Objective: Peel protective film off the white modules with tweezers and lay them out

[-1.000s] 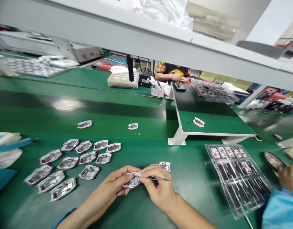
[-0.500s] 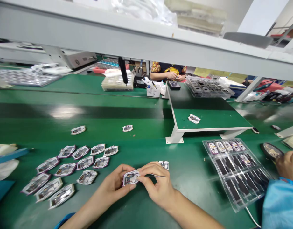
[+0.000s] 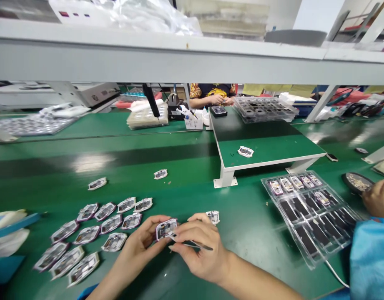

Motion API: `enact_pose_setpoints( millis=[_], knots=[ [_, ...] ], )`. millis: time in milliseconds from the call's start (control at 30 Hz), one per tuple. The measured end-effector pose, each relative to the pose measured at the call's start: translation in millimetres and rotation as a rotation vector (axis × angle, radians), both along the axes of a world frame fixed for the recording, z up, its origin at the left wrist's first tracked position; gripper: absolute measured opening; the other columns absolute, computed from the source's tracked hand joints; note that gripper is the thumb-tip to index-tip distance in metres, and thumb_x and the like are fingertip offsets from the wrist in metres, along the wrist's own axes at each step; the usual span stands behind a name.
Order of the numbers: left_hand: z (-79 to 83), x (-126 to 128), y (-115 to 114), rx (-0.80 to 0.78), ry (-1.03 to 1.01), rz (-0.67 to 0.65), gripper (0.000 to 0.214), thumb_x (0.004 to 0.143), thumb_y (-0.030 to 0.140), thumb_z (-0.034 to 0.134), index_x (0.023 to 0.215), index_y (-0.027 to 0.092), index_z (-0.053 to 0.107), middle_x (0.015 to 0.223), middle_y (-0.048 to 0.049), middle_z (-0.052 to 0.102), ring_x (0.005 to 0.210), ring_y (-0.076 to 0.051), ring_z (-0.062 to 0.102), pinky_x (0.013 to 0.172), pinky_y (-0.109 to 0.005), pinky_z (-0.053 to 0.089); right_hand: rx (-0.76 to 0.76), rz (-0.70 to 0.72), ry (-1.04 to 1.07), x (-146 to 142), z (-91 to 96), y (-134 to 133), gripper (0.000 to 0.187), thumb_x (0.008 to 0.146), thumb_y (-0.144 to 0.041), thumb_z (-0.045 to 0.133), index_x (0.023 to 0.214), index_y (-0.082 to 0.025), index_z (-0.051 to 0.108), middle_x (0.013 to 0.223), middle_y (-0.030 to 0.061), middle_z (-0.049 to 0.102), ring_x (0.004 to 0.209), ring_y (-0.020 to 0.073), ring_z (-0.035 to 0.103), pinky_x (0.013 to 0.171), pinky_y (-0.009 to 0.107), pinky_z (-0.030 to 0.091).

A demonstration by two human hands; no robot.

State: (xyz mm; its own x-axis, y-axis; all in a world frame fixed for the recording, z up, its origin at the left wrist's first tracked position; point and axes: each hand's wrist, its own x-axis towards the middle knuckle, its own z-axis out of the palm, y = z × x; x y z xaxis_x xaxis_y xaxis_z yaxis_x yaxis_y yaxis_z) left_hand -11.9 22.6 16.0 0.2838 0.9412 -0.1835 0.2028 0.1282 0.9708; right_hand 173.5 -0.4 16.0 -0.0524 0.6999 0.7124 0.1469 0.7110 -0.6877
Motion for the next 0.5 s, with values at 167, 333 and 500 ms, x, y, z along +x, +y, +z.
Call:
enact_pose_setpoints(
  millis=[167, 333, 500],
  knots=[
    [-0.3, 9, 33, 0.191, 0.302, -0.018, 0.034, 0.074, 0.035, 0.069, 0.104, 0.02, 0.066, 0.082, -0.0027, 0.069, 0.069, -0.019, 0.06, 0.062, -0.027, 0.047, 0.038, 0.025, -0.037, -2, -0.3, -2, 0.012, 0.087, -0.017, 0.066, 0.097, -0.023, 0.064, 0.086, 0.0077, 0.078, 0.075, 0.0208, 0.074, 0.076, 0.038, 0.054],
    [3.0, 20, 106, 0.409, 0.549, 0.065, 0.056, 0.078, 0.05, 0.06, 0.121, 0.015, 0.06, 0.087, -0.006, 0.066, 0.077, -0.023, 0.062, 0.07, -0.03, 0.048, 0.048, 0.019, -0.052, -5, -0.4, -1, 0.017, 0.084, -0.023, 0.069, 0.099, -0.028, 0.063, 0.084, 0.0046, 0.078, 0.068, 0.0217, 0.074, 0.067, 0.036, 0.057],
    [10.3, -2, 169, 0.432, 0.748, 0.109, 0.077, 0.069, 0.049, 0.066, 0.127, 0.002, 0.051, 0.115, -0.0221, 0.063, 0.121, -0.047, 0.046, 0.095, -0.045, 0.039, -0.046, 0.029, -0.126, -4, -7.5, 2, 0.012, 0.092, -0.039, 0.055, 0.096, -0.032, 0.064, 0.088, 0.0005, 0.08, 0.076, 0.0194, 0.076, 0.077, 0.033, 0.057]
  ],
)
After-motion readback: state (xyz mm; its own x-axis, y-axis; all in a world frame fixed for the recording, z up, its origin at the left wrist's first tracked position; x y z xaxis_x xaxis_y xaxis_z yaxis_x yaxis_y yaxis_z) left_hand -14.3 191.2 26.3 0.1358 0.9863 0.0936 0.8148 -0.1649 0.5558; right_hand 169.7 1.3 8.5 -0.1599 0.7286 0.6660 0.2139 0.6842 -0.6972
